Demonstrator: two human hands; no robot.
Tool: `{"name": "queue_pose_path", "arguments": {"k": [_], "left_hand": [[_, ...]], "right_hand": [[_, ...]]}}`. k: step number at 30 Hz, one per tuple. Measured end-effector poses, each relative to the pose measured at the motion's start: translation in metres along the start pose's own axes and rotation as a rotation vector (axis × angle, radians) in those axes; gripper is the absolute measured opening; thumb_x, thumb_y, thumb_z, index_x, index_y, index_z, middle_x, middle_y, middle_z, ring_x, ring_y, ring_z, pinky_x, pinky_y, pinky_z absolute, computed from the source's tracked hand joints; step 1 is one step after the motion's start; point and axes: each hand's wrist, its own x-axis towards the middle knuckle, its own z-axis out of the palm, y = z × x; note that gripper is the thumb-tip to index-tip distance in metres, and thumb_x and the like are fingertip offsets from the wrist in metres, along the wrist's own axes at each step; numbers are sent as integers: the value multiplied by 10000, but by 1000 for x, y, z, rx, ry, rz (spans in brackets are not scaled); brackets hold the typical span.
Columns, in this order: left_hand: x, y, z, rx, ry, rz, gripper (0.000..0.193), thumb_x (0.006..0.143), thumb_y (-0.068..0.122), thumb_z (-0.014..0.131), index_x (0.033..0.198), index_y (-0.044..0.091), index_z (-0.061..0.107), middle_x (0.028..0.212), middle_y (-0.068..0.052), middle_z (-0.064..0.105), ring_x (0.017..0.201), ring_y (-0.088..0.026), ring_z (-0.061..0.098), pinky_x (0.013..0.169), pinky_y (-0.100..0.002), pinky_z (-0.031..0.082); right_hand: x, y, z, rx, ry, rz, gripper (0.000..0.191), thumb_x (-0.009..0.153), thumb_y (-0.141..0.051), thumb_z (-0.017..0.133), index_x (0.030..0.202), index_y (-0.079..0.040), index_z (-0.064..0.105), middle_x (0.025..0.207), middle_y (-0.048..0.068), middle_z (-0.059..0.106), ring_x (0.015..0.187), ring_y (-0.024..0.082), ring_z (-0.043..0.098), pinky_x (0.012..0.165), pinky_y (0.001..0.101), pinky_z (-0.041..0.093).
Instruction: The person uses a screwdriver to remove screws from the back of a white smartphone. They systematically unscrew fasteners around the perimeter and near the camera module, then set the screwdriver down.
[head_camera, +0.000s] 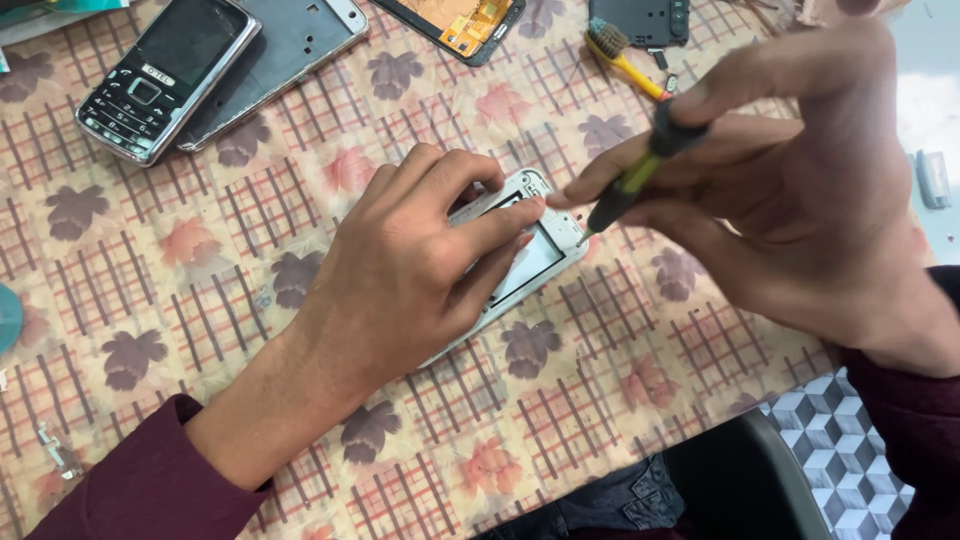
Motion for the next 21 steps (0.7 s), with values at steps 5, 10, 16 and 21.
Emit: {"name": "queue_pose_path", "arguments": {"k": [5,10,16,21], "left_hand": [[1,-3,2,6,-4,-2,185,956,199,774,1105,91,786,1063,-95,684,979,-219,643,802,-358,546],[-2,-7,6,6,3,4,196,954,209,772,1114,95,787,1066,-101,684,975,-223,644,796,-357,548],[-2,-10,8,9,4,9,185,957,218,771,1101,102,785,1072,-98,684,976,-219,649,805,-354,556],[-4,-5,5,7,-8,0,197,952,212,774,1107,91,789,1052,-97,686,959,-217,646,792,-353,553]], "right_hand": [[0,1,2,-204,4,-124,689,850,121,701,1303,-42,209,1225,292,527,1188,397,680,990,460,642],[-6,7,3,-130,-25,-10,642,929,141,642,1272,-74,144,1217,256,596,1212,326,726,976,409,666],[-3,3,9,-261,31,-90,691,876,116,697,1257,-54,145,1188,318,530,1155,357,686,965,421,684],[4,-4,7,-50,-29,21,600,913,158,574,1239,-53,116,1258,267,608,1163,340,726,951,413,696]]}}
